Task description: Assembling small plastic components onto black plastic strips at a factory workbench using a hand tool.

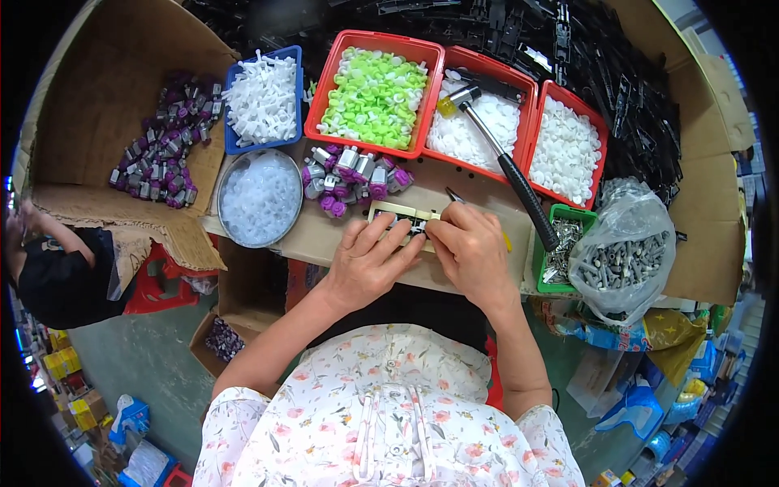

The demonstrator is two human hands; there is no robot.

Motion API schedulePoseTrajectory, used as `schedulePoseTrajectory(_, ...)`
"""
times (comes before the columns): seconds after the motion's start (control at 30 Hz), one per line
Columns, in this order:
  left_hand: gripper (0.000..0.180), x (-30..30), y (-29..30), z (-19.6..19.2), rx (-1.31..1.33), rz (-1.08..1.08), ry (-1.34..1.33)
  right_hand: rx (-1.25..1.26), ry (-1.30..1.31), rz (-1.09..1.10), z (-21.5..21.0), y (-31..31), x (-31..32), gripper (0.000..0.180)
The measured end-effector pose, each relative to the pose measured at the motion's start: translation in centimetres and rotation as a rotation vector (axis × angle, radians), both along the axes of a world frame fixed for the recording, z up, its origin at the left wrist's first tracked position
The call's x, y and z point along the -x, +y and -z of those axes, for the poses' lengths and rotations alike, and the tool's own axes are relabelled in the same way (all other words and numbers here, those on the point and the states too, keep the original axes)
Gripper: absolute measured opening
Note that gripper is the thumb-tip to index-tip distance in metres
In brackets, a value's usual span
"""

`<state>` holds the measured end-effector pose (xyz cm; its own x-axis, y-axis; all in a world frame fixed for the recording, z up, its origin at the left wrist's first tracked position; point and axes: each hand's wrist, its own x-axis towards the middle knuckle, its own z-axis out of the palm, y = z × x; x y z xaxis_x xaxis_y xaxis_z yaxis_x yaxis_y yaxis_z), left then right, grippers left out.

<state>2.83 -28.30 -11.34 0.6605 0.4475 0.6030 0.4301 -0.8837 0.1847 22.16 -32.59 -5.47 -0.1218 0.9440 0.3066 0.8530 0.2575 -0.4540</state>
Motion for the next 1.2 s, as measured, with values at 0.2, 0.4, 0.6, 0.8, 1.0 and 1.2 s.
schedulePoseTrajectory(0.2, 0.038, -0.2, -0.1, 0.0, 0.048, 0.0, -0.012, 0.123, 0.015, -0.073, -0.7, 0.7, -0.9, 0.011)
schedulePoseTrajectory(0.4, 0.036, -0.3, -0.4, 0.0, 0.045, -0.005, -0.027, 0.134, 0.227, 0.002, -0.8, 0.5, -1.1, 0.02)
schedulePoseTrajectory(0.6, 0.035, -0.5, -0.4, 0.1, 0.035, -0.015, -0.028, 0.112, 0.202, -0.074, -0.1, 0.4, -1.0, 0.023)
schedulePoseTrajectory(0.8, 0.033, -0.5, -0.1, 0.2, 0.005, -0.017, -0.033, 0.131, 0.097, -0.16, -0.7, 0.9, -1.5, 0.03)
schedulePoseTrajectory(1.0, 0.03, -0.8, -0.3, 0.7, -0.039, -0.082, -0.042, 0.151, 0.084, -0.17, -0.7, 1.0, -1.5, 0.028)
schedulePoseTrajectory(1.2, 0.027, -0.9, -0.3, 0.9, -0.093, -0.098, -0.008, 0.094, 0.212, -0.077, 0.2, 0.6, -1.5, 0.029)
